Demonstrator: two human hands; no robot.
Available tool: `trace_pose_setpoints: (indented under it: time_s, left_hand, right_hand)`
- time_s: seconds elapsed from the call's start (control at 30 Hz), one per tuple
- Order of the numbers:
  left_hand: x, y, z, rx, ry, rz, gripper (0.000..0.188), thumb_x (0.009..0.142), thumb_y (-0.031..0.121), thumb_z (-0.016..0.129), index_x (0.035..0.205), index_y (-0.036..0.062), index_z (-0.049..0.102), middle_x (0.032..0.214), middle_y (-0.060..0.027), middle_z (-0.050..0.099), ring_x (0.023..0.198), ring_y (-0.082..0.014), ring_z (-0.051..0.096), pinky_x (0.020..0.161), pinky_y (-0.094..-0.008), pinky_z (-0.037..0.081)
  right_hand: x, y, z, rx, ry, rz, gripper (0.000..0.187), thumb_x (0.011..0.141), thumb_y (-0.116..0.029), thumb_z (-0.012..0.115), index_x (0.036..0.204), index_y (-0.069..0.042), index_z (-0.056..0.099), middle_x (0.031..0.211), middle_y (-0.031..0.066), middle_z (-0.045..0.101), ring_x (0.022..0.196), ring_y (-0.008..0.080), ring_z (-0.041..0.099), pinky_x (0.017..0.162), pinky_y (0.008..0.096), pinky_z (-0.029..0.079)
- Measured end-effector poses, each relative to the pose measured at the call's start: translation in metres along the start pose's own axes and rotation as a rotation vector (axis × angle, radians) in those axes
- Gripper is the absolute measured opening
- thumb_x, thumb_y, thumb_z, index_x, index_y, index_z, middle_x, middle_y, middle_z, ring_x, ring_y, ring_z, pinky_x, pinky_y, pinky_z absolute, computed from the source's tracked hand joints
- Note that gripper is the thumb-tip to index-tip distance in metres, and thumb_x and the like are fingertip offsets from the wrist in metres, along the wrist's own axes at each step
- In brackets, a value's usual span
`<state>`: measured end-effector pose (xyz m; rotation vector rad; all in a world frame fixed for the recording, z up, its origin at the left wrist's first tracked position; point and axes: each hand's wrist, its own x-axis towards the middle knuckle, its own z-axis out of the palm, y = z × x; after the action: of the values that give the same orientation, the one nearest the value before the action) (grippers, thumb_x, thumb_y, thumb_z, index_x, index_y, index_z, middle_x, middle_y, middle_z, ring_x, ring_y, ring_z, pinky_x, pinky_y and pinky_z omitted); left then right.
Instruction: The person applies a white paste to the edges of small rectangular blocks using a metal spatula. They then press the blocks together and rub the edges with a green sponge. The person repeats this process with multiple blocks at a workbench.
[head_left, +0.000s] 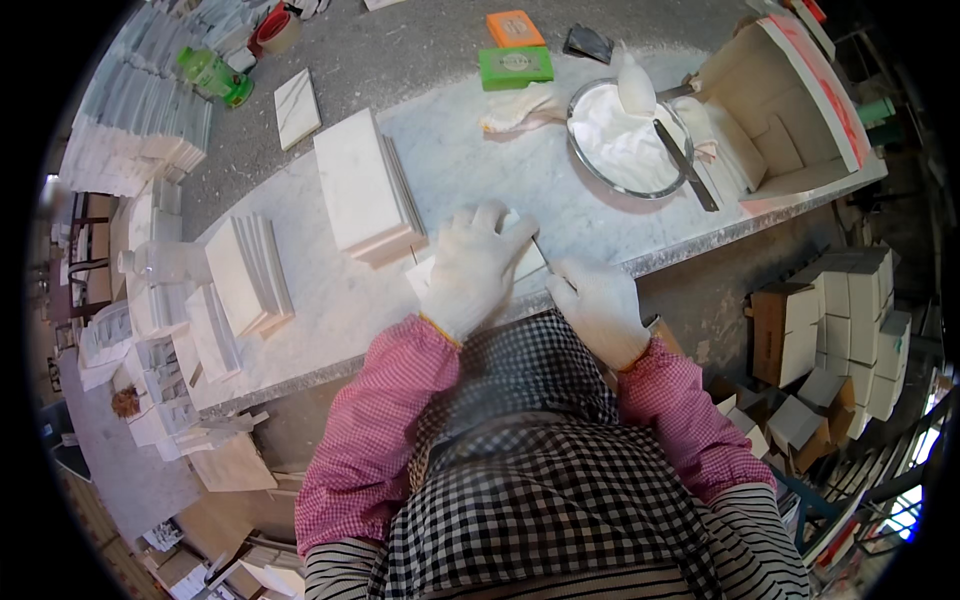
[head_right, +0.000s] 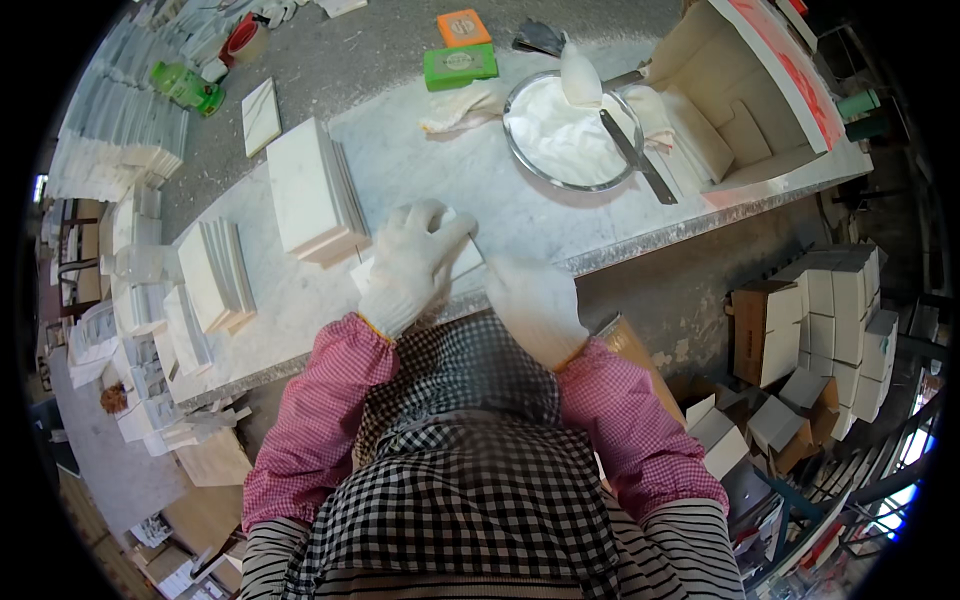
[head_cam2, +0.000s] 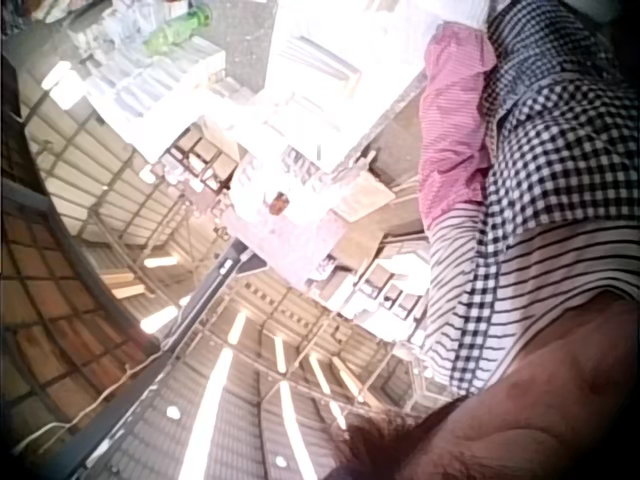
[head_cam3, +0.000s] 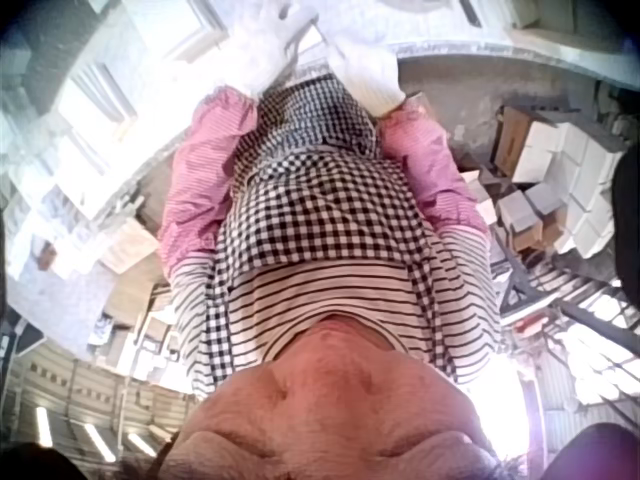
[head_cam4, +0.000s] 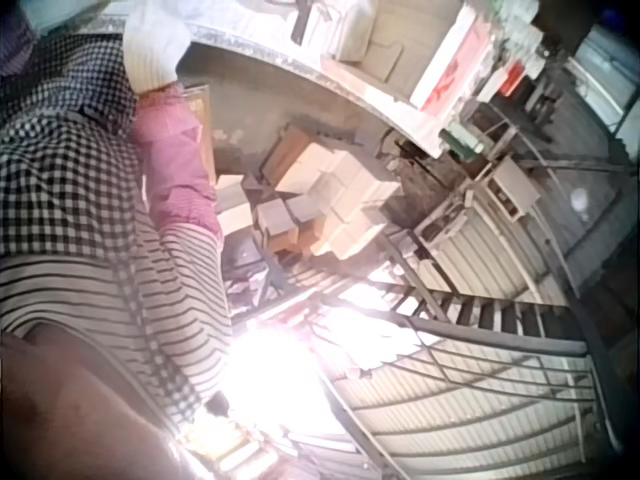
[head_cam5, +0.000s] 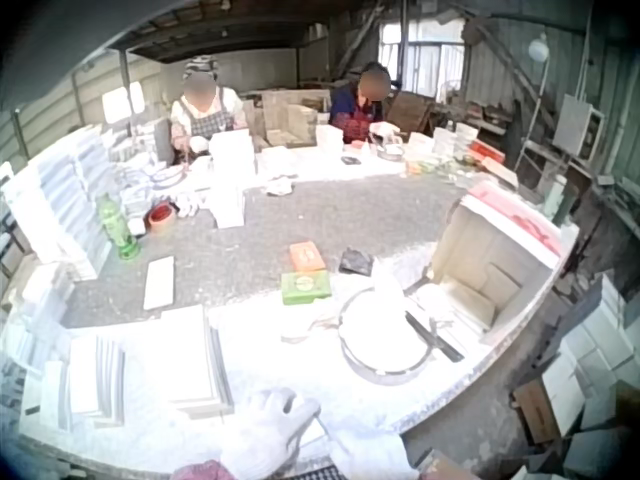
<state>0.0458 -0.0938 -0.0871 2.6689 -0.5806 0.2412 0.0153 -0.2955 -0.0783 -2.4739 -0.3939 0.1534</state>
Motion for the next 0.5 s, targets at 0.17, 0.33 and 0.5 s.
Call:
trace_pose_setpoints:
  time_s: [0.17, 0.33, 0.5]
  left_hand:
    - [-0.001, -0.002, 0.005, -0.013, 0.025, -0.003, 0.035, 0.090, 0.013, 0.061, 0.124, 0.0196, 0.070, 0.114, -0.0104, 0.064, 0.107, -0.0344, 0.060, 0.091, -0.0484, 0.049]
    - [-0.001, -0.002, 0.004, -0.013, 0.039, -0.008, 0.030, 0.096, 0.016, 0.063, 0.125, 0.0199, 0.069, 0.113, -0.0129, 0.065, 0.104, -0.0366, 0.061, 0.089, -0.0479, 0.052]
    - [-0.001, -0.002, 0.004, -0.080, 0.053, -0.035, 0.041, 0.093, 0.013, 0.063, 0.133, 0.0210, 0.065, 0.115, -0.0120, 0.064, 0.106, -0.0356, 0.060, 0.090, -0.0480, 0.050]
  right_hand:
    - [0.002, 0.001, 0.004, 0.050, 0.038, 0.005, 0.015, 0.095, -0.017, 0.066, 0.093, -0.003, 0.068, 0.089, 0.0170, 0.068, 0.083, 0.0394, 0.068, 0.072, 0.0450, 0.053]
    - [0.003, 0.005, 0.000, 0.121, 0.134, 0.044, 0.016, 0.098, -0.020, 0.062, 0.097, -0.006, 0.070, 0.090, 0.0171, 0.070, 0.082, 0.0372, 0.070, 0.073, 0.0457, 0.054]
    - [0.001, 0.018, -0.017, 0.361, 0.052, 0.222, 0.023, 0.098, -0.024, 0.063, 0.110, -0.008, 0.075, 0.101, 0.0159, 0.073, 0.093, 0.0359, 0.070, 0.083, 0.0422, 0.054]
